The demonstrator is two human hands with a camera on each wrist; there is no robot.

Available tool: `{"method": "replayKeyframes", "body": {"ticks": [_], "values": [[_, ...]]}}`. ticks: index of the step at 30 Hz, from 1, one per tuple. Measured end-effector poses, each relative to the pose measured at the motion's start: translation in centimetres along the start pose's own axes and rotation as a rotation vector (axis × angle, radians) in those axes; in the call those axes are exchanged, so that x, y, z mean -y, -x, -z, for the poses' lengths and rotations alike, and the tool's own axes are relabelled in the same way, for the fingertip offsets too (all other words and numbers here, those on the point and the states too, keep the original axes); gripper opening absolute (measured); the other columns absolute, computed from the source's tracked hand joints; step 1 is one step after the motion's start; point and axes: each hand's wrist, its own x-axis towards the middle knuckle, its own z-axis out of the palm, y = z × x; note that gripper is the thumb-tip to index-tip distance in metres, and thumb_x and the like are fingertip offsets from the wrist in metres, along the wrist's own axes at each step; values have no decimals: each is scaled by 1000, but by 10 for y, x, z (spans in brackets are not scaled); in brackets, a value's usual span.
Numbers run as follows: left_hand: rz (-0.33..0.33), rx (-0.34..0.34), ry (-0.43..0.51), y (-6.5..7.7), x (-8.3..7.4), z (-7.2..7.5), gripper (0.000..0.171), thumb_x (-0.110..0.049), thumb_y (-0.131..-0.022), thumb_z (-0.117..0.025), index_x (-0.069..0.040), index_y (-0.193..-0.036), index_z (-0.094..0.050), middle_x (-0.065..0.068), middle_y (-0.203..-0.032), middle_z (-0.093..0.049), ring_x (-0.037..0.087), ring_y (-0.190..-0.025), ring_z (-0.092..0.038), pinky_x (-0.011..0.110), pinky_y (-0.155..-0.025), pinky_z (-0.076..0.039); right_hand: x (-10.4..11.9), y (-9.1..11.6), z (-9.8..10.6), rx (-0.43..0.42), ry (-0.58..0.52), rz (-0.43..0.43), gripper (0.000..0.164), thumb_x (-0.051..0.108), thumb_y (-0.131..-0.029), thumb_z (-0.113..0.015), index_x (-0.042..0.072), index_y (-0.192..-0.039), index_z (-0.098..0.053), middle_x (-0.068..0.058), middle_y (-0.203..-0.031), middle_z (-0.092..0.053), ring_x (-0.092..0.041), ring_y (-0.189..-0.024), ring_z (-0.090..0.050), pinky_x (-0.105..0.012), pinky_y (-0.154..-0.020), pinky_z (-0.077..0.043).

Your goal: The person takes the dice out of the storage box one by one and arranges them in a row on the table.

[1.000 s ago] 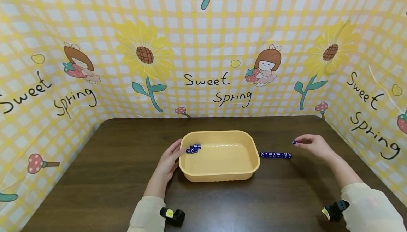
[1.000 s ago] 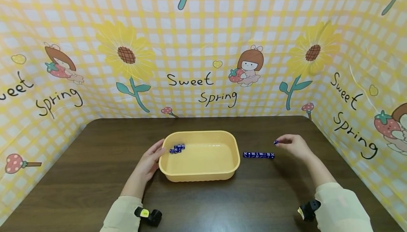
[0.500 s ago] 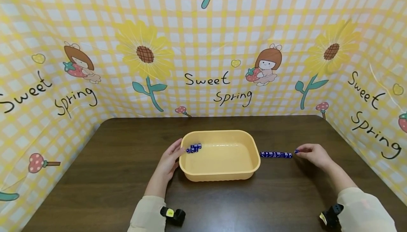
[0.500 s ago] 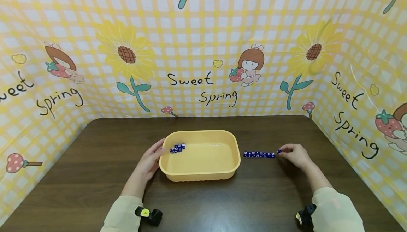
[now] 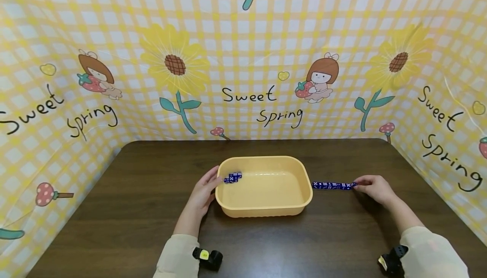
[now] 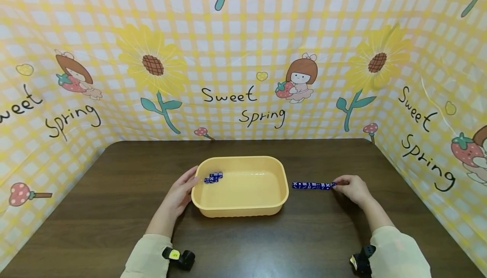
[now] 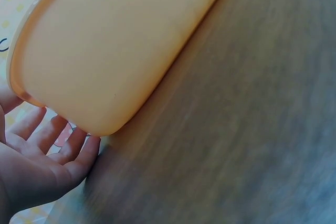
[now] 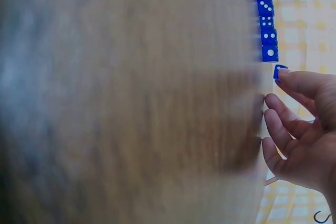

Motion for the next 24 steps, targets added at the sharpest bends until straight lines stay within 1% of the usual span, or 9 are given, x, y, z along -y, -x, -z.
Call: {"method": "replayKeyframes", "body": {"ticks": [7, 10, 17, 24], "values": [[8, -21, -1, -1, 0, -1, 46, -9, -86, -51, -11, -130, -38, 8, -133, -35, 21, -118, -32, 45, -89, -29, 0, -1, -2, 8, 8, -25, 20, 6, -76, -62, -9, -90, -61, -13, -79, -62, -16, -67, -52, -30, -58, -41], [0, -13, -8, -1, 0, -1, 47, -8, -86, -50, -10, -131, -36, 9, -134, -34, 22, -118, -32, 45, -89, -29, 0, -1, -3, 12, 9, -32, 20, 6, -76, -62, -9, -90, -61, -13, -79, -62, -16, -67, -52, -31, -58, -41], [6, -10, 3, -1, -1, -1, 47, -10, -86, -51, -10, -130, -37, 8, -133, -34, 21, -118, -32, 45, -90, -28, 0, -2, -4, 13, 22, -30, 20, 5, -76, -61, -9, -90, -61, -12, -79, -62, -16, -67, -52, -31, -58, -41], [5, -7, 9, 0, 0, 0, 47, -8, -86, -51, -9, -131, -36, 9, -134, -34, 21, -118, -32, 44, -89, -29, -1, -3, -6, 13, 38, -40, 20, 8, -76, -62, -6, -90, -62, -10, -78, -61, -16, -68, -50, -31, -59, -39]]}}
